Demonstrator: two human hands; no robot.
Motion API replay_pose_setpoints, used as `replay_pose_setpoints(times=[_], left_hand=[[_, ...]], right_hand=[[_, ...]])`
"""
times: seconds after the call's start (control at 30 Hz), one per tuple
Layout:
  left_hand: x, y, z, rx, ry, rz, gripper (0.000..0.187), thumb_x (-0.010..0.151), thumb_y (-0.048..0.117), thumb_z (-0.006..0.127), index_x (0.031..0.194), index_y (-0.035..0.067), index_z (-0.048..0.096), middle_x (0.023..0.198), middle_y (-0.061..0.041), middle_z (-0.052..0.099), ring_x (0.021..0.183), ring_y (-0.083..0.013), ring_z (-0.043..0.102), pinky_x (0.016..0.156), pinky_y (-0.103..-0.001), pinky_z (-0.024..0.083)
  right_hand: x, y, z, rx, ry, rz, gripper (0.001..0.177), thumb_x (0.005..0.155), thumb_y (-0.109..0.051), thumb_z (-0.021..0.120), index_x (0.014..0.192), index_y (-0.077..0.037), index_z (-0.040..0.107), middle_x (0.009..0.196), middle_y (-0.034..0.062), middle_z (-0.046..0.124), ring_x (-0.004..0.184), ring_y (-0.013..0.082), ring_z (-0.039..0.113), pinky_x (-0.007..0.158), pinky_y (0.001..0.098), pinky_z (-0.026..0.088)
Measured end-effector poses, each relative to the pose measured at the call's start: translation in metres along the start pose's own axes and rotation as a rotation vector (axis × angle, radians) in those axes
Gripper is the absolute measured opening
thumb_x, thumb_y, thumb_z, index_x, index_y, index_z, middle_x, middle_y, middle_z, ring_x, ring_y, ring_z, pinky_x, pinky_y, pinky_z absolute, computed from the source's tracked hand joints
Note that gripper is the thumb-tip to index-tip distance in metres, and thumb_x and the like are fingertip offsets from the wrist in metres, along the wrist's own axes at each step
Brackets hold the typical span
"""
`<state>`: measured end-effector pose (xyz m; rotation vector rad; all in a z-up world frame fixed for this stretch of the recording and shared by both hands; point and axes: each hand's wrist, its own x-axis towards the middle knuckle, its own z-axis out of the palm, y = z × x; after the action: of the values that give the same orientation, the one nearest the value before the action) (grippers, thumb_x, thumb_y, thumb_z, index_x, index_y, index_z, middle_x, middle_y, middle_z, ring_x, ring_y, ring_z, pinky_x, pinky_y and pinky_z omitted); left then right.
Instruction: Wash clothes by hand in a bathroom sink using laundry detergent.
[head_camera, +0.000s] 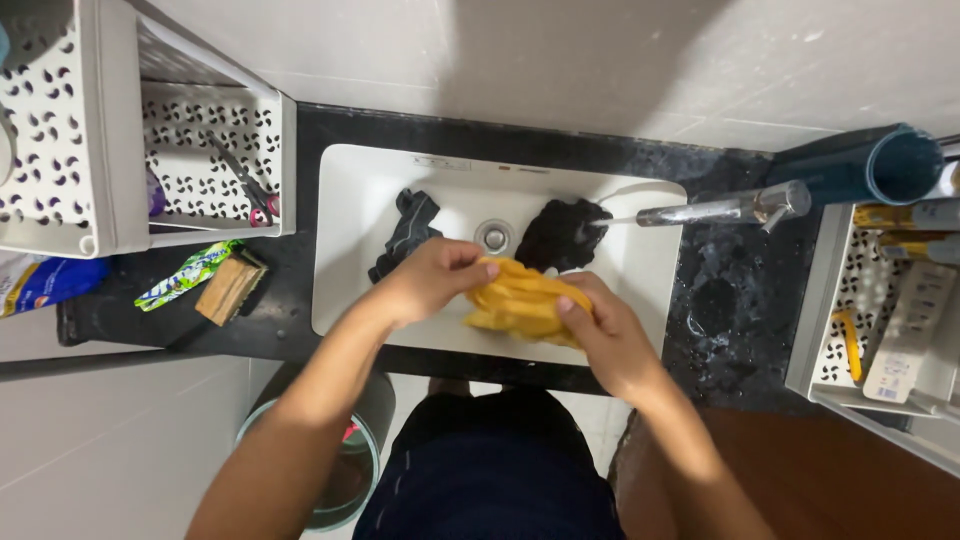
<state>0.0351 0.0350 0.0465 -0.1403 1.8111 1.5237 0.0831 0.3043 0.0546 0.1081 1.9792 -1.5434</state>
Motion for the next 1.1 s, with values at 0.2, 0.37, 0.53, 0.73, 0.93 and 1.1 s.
replay_pose_setpoints(times=[0.2, 0.37, 0.53, 0.73, 0.93, 1.1], left_hand=[[-0.022, 0.067, 0.028, -0.065, -0.044, 0.355, 0.033, 0.106, 0.036, 0.061, 0.095, 0.005, 0.066, 0.074, 0.003, 0.055, 0.067, -0.0044, 0.05, 0.06, -0.022, 0.043], [-0.014, 0.098, 0.042, -0.093, -0.151, 0.619, 0.037, 0.106, 0.04, 0.06, 0.122, 0.008, 0.069, 0.099, 0.001, 0.067, 0.081, -0.008, 0.062, 0.07, -0.021, 0.052], [0.051, 0.008, 0.035, 0.197, 0.24, 0.208, 0.041, 0.094, 0.039, 0.064, 0.124, 0.011, 0.068, 0.115, -0.009, 0.073, 0.105, -0.0266, 0.073, 0.081, -0.034, 0.06], [0.088, -0.139, 0.055, 0.609, 0.373, -0.04, 0.041, 0.089, 0.034, 0.071, 0.119, 0.005, 0.07, 0.119, -0.024, 0.067, 0.112, -0.0405, 0.065, 0.098, -0.047, 0.051], [0.104, -0.147, 0.086, 0.474, 0.539, 0.1, 0.086, 0.081, 0.032, 0.078, 0.151, 0.003, 0.039, 0.129, -0.035, 0.055, 0.116, -0.0476, 0.057, 0.098, -0.05, 0.048], [0.142, -0.14, 0.097, -0.164, 0.516, -0.068, 0.084, 0.085, 0.032, 0.078, 0.148, 0.004, 0.031, 0.129, -0.024, 0.061, 0.116, -0.0342, 0.062, 0.096, -0.044, 0.051]], right_hand=[[-0.026, -0.021, -0.026, 0.371, 0.273, -0.089, 0.034, 0.104, -0.026, 0.044, 0.121, -0.002, 0.062, 0.108, 0.0059, 0.068, 0.104, 0.0148, 0.063, 0.094, 0.0291, 0.05], [-0.035, -0.038, -0.057, 0.642, 0.466, -0.385, 0.03, 0.11, -0.027, 0.048, 0.125, -0.003, 0.059, 0.119, 0.0093, 0.066, 0.115, 0.0197, 0.064, 0.104, 0.0358, 0.052], [-0.017, -0.031, -0.063, -0.568, 0.666, -0.16, 0.045, 0.099, -0.03, 0.066, 0.131, 0.001, 0.06, 0.107, 0.0235, 0.066, 0.095, 0.0409, 0.065, 0.082, 0.0471, 0.052], [0.057, 0.063, -0.012, -0.949, 0.408, -0.425, 0.065, 0.081, -0.034, 0.079, 0.136, -0.006, 0.059, 0.146, 0.0229, 0.053, 0.135, 0.0452, 0.048, 0.109, 0.0519, 0.043], [0.15, 0.098, -0.015, -1.026, 0.303, -0.08, 0.111, 0.066, -0.045, 0.088, 0.157, -0.006, 0.038, 0.153, 0.0282, 0.038, 0.131, 0.0551, 0.039, 0.103, 0.0621, 0.038], [0.161, 0.121, -0.024, -0.755, 0.117, 0.167, 0.083, 0.079, -0.049, 0.077, 0.146, -0.008, 0.049, 0.129, 0.0232, 0.065, 0.117, 0.0418, 0.064, 0.1, 0.0476, 0.051]])
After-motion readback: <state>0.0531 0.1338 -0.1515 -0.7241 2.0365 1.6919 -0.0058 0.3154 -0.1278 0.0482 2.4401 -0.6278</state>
